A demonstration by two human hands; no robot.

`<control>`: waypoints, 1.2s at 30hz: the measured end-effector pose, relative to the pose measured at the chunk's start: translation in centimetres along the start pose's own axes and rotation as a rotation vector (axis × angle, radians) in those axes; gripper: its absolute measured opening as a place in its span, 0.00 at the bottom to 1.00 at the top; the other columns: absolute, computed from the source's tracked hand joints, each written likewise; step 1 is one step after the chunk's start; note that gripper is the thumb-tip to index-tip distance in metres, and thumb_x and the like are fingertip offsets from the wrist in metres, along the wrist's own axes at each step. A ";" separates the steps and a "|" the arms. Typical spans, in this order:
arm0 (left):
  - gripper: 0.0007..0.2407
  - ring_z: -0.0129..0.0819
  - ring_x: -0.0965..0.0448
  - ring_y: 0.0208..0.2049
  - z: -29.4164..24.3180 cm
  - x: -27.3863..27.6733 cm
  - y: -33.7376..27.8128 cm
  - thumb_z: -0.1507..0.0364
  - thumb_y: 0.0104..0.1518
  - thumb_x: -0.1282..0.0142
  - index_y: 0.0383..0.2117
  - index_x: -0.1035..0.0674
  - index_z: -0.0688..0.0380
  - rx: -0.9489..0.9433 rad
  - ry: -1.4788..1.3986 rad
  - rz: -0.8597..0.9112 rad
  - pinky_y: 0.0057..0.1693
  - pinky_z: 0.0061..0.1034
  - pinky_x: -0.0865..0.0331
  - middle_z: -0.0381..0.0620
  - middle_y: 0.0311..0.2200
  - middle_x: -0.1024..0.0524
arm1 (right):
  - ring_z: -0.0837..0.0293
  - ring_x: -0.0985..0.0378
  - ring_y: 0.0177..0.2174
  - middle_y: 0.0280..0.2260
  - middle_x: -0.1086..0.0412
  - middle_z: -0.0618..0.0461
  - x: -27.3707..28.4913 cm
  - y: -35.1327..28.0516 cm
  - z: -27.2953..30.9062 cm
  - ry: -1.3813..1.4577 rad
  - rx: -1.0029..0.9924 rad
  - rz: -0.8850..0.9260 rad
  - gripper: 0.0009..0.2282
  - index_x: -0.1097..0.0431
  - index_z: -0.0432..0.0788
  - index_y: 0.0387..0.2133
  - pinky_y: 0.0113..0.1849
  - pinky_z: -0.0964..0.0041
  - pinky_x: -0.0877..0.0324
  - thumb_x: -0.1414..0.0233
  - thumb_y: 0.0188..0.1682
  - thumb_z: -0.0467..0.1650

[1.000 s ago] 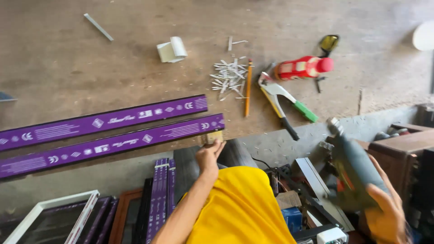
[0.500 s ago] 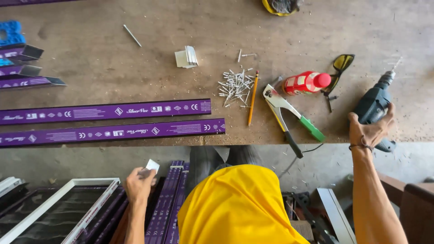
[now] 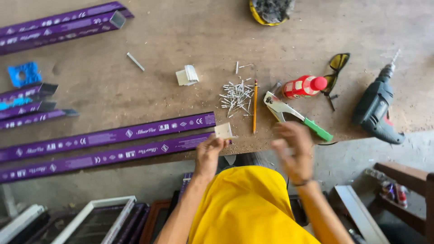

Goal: Finalizing the assembly of metal screen frames by drilling holes, marking measurements, and fastening brackets using power and hand tools.

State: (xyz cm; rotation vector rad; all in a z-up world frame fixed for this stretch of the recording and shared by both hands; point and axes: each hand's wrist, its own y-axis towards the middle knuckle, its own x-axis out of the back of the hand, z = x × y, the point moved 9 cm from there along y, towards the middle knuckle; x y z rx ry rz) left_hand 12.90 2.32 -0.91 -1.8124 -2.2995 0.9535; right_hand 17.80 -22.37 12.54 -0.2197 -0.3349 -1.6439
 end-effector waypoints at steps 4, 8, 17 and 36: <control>0.10 0.35 0.22 0.36 -5.5 -5.3 0.6 0.59 0.58 0.38 0.35 0.15 0.50 -0.032 0.164 0.209 0.53 0.39 0.28 0.44 0.27 0.24 | 0.40 0.19 0.43 0.44 0.26 0.35 -9.9 -2.0 -1.2 0.451 -0.249 0.076 0.19 0.33 0.36 0.57 0.52 0.37 0.29 0.45 0.52 0.28; 0.13 0.32 0.26 0.40 -7.6 -3.0 3.5 0.56 0.55 0.36 0.36 0.17 0.49 -0.320 0.692 0.402 0.51 0.29 0.30 0.42 0.32 0.25 | 0.45 0.18 0.40 0.37 0.25 0.38 -9.8 -2.5 -3.4 0.455 -0.367 -0.130 0.12 0.33 0.36 0.52 0.48 0.43 0.24 0.52 0.58 0.30; 0.16 0.36 0.28 0.48 -3.8 2.8 12.9 0.54 0.58 0.46 0.41 0.21 0.50 -0.692 1.565 0.658 0.55 0.36 0.36 0.40 0.41 0.26 | 0.53 0.26 0.32 0.33 0.35 0.45 -11.1 -5.4 -8.6 0.388 -0.569 -0.017 0.17 0.42 0.40 0.59 0.38 0.58 0.24 0.52 0.59 0.32; 0.15 0.66 0.32 0.60 -12.4 -2.6 8.2 0.79 0.59 0.48 0.52 0.32 0.52 0.203 1.321 1.023 0.65 0.59 0.39 0.62 0.56 0.28 | 0.53 0.23 0.30 0.39 0.33 0.39 -15.3 -2.2 -14.3 0.421 -0.619 0.271 0.18 0.38 0.44 0.61 0.33 0.61 0.23 0.53 0.59 0.33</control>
